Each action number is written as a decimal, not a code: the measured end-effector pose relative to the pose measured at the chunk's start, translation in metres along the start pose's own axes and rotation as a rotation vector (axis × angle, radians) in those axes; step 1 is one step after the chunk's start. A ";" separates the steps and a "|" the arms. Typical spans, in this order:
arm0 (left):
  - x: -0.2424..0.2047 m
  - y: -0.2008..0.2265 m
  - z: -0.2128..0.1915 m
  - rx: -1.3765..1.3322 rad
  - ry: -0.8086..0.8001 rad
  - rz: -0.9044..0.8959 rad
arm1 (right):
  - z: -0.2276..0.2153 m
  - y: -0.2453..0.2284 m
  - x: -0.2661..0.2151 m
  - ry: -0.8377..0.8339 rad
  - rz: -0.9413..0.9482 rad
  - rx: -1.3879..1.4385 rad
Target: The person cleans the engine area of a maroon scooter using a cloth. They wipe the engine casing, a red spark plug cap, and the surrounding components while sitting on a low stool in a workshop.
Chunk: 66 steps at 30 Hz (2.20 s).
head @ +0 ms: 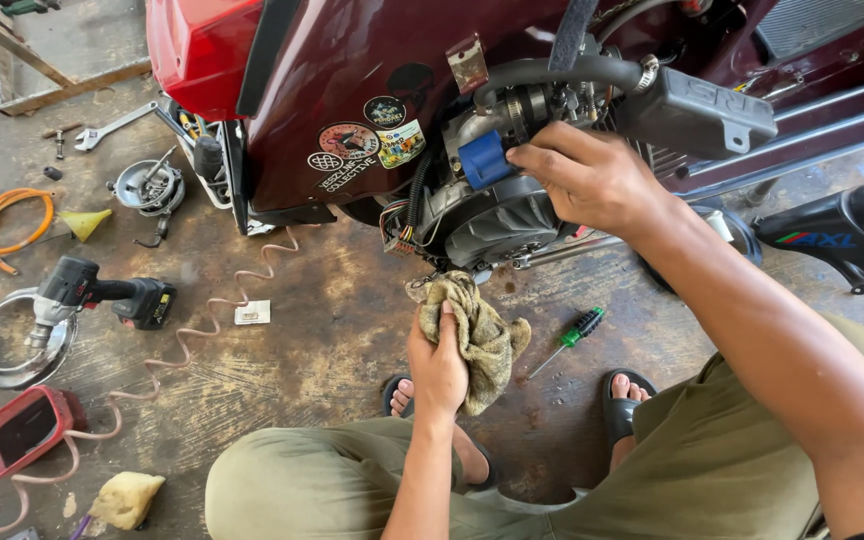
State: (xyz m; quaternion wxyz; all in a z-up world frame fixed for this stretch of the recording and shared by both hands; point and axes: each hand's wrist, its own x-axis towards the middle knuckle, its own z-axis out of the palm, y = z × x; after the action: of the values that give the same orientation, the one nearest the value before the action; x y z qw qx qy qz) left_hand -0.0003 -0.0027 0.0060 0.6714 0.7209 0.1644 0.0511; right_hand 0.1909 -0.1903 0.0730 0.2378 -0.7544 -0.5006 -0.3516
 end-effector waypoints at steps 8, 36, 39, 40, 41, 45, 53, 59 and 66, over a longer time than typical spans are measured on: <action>0.002 -0.006 -0.005 -0.094 -0.031 -0.018 | -0.001 0.000 0.001 -0.009 -0.025 -0.043; -0.004 -0.008 -0.002 -0.004 -0.054 -0.089 | -0.007 -0.004 -0.010 0.000 0.240 0.210; -0.008 0.018 0.003 0.056 -0.051 -0.192 | -0.007 -0.004 -0.010 0.000 0.245 0.222; -0.008 0.016 0.004 0.057 -0.051 -0.191 | -0.009 -0.004 -0.009 0.001 0.245 0.222; -0.007 0.013 0.004 0.049 -0.060 -0.178 | -0.010 -0.004 -0.009 -0.013 0.245 0.228; -0.009 0.024 0.003 0.061 -0.062 -0.192 | -0.020 -0.008 0.002 -0.071 0.241 0.262; -0.003 -0.011 -0.004 -0.041 -0.053 -0.097 | -0.038 -0.015 0.021 -0.219 0.139 0.131; 0.000 -0.026 -0.002 -0.101 -0.020 -0.042 | -0.040 -0.024 0.024 -0.259 0.264 0.196; -0.008 -0.009 0.014 -0.258 -0.020 -0.208 | -0.016 -0.033 -0.040 -0.030 0.206 -0.070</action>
State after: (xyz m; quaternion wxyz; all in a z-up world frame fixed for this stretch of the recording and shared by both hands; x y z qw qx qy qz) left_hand -0.0056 -0.0184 -0.0028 0.7617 0.6081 0.2237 -0.0052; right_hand 0.1458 -0.2123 0.0528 0.2386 -0.8150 -0.4112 -0.3313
